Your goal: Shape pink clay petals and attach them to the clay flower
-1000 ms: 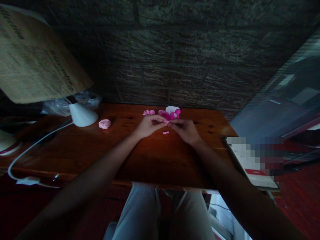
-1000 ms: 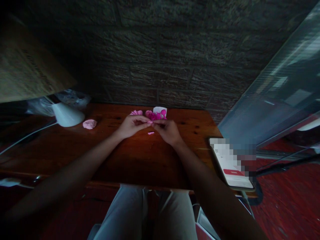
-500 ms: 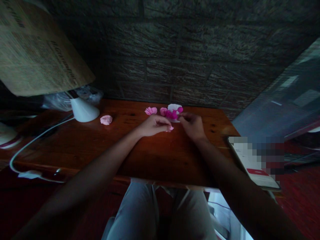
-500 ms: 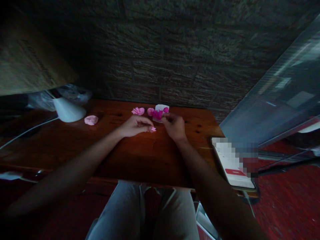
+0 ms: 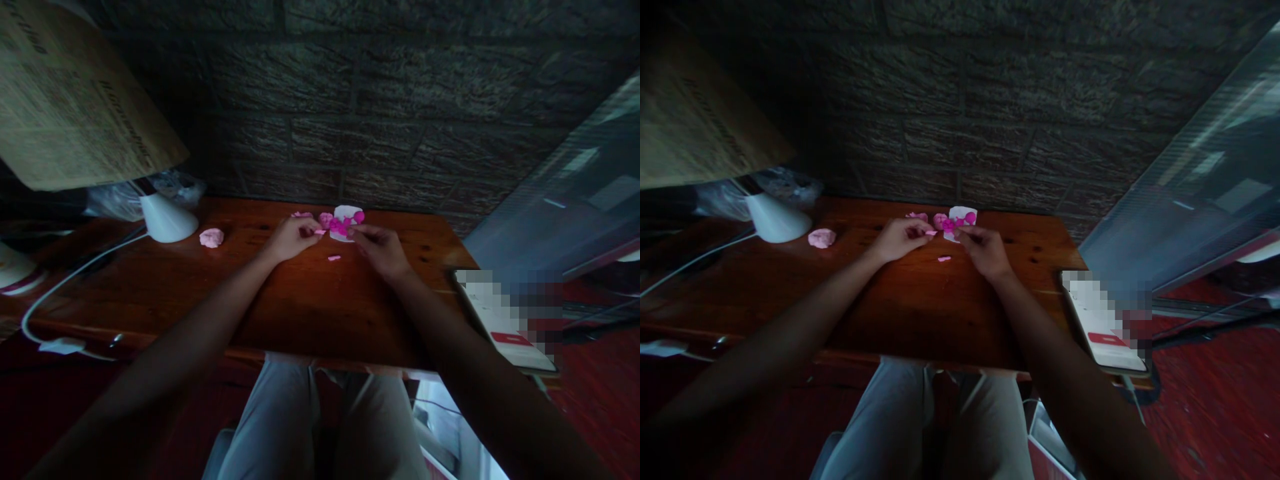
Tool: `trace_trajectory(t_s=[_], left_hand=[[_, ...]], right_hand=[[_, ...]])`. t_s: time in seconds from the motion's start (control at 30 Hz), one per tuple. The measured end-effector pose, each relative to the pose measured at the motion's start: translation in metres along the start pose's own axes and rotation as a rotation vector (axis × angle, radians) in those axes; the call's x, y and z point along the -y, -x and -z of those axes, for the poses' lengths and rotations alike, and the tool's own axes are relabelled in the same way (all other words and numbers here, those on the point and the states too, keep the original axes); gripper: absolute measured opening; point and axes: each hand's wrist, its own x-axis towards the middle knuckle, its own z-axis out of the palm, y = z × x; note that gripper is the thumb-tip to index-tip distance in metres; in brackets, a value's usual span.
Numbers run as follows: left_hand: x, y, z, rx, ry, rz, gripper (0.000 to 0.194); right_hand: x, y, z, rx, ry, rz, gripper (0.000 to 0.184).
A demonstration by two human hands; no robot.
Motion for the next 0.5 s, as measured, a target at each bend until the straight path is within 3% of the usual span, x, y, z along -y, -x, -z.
trace_trajectory(t_s=[0.13,0.5], left_hand=[[0.0027,0.0023,0.0043,0.092,-0.082,0.018,0.008],[0.0053,0.0019,0.0044,0.226,-0.072,0.043,0.006]], right_hand=[[-0.0008,-0.0013,0.0029,-0.050,-0.066,-0.051,0.040],[0.0011,0.0018,-0.0009,0.103,-0.034,-0.068,0.041]])
